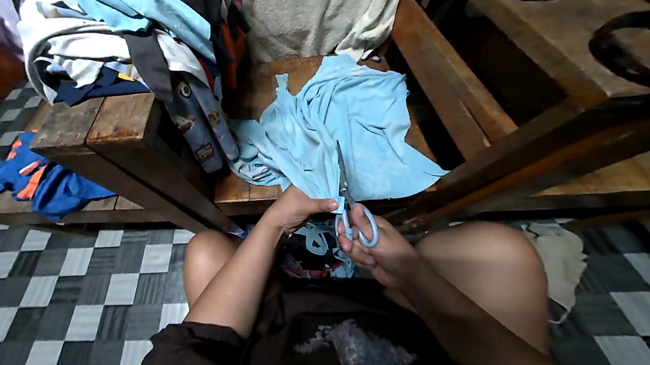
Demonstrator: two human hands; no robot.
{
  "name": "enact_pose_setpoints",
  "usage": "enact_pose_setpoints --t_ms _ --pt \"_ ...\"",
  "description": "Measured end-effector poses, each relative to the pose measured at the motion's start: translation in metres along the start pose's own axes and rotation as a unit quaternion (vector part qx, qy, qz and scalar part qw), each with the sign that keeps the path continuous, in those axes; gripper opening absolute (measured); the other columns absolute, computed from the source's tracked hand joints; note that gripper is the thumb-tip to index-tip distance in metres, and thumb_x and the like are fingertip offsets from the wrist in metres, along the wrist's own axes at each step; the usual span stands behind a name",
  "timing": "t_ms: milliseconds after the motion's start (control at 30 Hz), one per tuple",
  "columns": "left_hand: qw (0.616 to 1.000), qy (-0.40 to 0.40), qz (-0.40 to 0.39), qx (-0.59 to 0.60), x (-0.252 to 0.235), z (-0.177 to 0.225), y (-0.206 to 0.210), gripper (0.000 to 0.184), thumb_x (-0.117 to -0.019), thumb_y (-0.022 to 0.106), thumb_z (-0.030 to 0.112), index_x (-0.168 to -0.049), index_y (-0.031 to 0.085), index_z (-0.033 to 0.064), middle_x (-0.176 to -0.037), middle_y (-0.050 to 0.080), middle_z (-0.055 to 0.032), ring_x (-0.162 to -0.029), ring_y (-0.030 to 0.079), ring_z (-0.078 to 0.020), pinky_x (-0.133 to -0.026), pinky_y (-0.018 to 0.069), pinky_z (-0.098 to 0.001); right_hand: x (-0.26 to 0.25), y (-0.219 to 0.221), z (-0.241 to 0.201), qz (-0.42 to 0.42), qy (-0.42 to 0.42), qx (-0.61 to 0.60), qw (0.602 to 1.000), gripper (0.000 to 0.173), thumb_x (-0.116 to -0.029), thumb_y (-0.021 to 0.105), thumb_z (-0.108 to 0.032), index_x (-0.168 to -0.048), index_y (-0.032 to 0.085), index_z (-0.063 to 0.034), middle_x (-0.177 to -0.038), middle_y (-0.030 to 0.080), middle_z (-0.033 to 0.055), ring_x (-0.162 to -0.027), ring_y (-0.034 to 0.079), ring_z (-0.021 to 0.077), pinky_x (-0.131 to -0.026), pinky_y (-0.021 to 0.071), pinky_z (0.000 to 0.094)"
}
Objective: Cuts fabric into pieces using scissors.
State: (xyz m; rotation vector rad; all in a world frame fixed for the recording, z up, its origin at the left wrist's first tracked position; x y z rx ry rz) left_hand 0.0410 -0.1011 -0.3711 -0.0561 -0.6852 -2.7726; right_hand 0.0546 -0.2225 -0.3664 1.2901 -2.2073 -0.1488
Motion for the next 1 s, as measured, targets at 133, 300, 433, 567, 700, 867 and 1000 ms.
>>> enact_pose_setpoints --t_ms 133,300,433,567,700,867,1000 --pt "1.000 0.005 -0.004 -0.001 0.000 -0.001 0.000 0.040 -0.0786 0.070 -0.012 -0.114 0.056 0.0003 -0.097 0.072 -0.0016 -0.092 0.070 -0.0097 -0.089 0.0584 -0.0301 -0.001 -0.002 0.000 0.020 -0.017 -0.006 1.000 0.040 -0.1122 0.029 -0.033 -0.091 0.055 -0.0112 -0.060 0.054 -0.0082 -0.040 0.037 -0.0041 -0.039 0.0322 0.0105" --pt "0.998 0.012 0.061 0.000 -0.002 0.000 -0.009 0.039 -0.0853 0.067 -0.004 -0.121 0.052 -0.0033 -0.099 0.070 -0.0050 -0.092 0.069 -0.0114 -0.089 0.0583 -0.0320 0.000 -0.008 0.000 0.046 0.002 0.022 0.999 0.037 -0.1122 0.031 -0.031 -0.091 0.054 -0.0110 -0.060 0.052 -0.0078 -0.040 0.036 -0.0035 -0.039 0.0313 0.0112" --pt "0.976 0.005 0.157 0.154 -0.015 -0.009 -0.027 0.029 -0.1091 0.044 0.017 -0.136 0.047 0.0050 -0.115 0.066 -0.0097 -0.105 0.066 -0.0177 -0.096 0.0549 -0.0371 0.000 -0.015 0.004 0.044 0.017 0.094 0.994 0.031 -0.1113 0.036 -0.028 -0.094 0.054 -0.0104 -0.062 0.052 -0.0082 -0.043 0.037 -0.0030 -0.041 0.0321 0.0118" --pt "0.950 -0.106 0.149 0.252 -0.020 -0.029 -0.019 0.022 -0.1095 0.043 0.025 -0.122 0.055 0.0101 -0.101 0.067 -0.0085 -0.090 0.068 -0.0176 -0.081 0.0585 -0.0346 -0.001 -0.021 0.011 0.043 0.012 0.128 0.991 0.029 -0.1105 0.039 -0.028 -0.093 0.055 -0.0106 -0.064 0.053 -0.0078 -0.044 0.038 -0.0025 -0.042 0.0332 0.0127" --pt "0.942 -0.180 0.075 0.274 -0.022 -0.043 -0.009 0.028 -0.1096 0.040 0.031 -0.102 0.057 0.0112 -0.073 0.062 -0.0038 -0.057 0.059 -0.0113 -0.056 0.0541 -0.0254 0.002 -0.023 0.016 0.047 0.014 0.132 0.990 0.026 -0.1097 0.042 -0.026 -0.095 0.056 -0.0095 -0.065 0.055 -0.0078 -0.046 0.040 -0.0025 -0.043 0.0337 0.0126" --pt "0.930 -0.246 0.056 0.266 -0.015 -0.056 -0.005 0.029 -0.1085 0.040 0.030 -0.097 0.057 0.0105 -0.066 0.058 -0.0016 -0.049 0.053 -0.0087 -0.048 0.0497 -0.0225 0.007 -0.024 0.023 0.040 0.022 0.128 0.991 0.025 -0.1079 0.044 -0.027 -0.096 0.057 -0.0092 -0.065 0.056 -0.0075 -0.046 0.042 -0.0029 -0.044 0.0341 0.0120" --pt "0.924 -0.269 0.066 0.265 -0.007 -0.056 -0.002 0.035 -0.1096 0.036 0.035 -0.106 0.057 0.0074 -0.061 0.054 0.0004 -0.043 0.048 -0.0063 -0.041 0.0456 -0.0197 0.008 -0.021 0.025 0.034 0.031 0.135 0.990 0.021 -0.1086 0.045 -0.022 -0.098 0.056 -0.0082 -0.068 0.055 -0.0073 -0.048 0.043 -0.0031 -0.045 0.0354 0.0114"
Point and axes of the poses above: each hand's wrist, its own x-axis away from the middle knuckle, its own y-axis out of the palm, z = x × y, the point moved 9 cm from there along -x, towards the middle knuckle
